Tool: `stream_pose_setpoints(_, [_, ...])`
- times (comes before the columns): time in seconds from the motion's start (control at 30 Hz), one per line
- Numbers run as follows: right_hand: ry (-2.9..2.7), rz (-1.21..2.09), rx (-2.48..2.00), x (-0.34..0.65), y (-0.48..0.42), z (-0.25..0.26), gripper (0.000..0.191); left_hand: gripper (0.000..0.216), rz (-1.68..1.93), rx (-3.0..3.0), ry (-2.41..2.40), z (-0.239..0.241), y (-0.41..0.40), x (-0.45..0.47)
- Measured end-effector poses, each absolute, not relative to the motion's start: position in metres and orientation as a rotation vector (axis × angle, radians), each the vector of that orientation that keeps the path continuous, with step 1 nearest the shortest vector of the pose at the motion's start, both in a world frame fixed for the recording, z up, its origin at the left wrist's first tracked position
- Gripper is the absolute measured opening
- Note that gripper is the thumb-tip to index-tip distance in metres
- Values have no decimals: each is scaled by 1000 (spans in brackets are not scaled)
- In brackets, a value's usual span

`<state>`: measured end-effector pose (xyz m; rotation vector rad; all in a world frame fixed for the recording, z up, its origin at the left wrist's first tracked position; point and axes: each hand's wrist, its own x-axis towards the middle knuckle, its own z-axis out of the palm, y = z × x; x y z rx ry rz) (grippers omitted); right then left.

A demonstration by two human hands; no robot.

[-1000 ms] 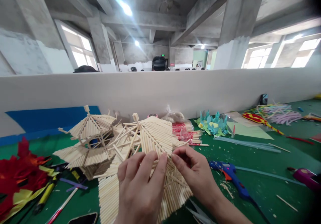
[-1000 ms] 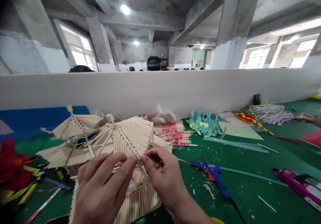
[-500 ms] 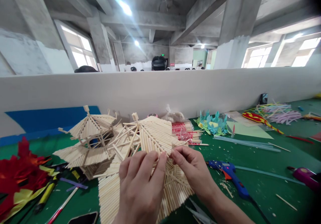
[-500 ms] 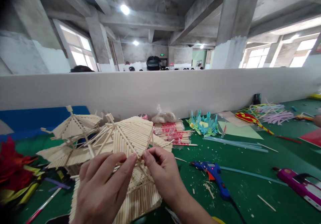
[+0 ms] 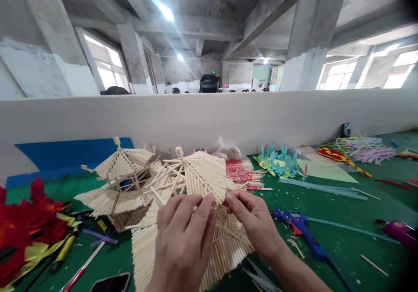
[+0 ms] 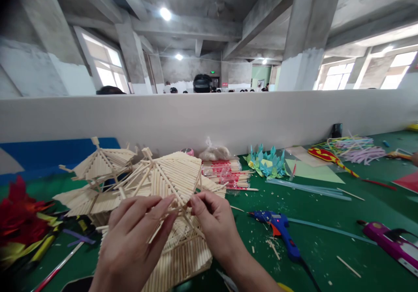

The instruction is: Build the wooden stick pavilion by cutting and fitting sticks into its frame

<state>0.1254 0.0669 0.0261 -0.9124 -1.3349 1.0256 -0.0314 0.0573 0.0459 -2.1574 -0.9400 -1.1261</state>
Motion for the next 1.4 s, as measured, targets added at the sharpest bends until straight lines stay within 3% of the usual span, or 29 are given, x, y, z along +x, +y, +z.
stream_pose_setpoints(0.63, [-1021,1706,-849,127,69,41,24,19,-1069,-2213,-944,51,59,-33])
stream_pose_setpoints(1.4, [-992,1712,-830,123,69,42,28,20,-995,-2156,-842,44,59,-35])
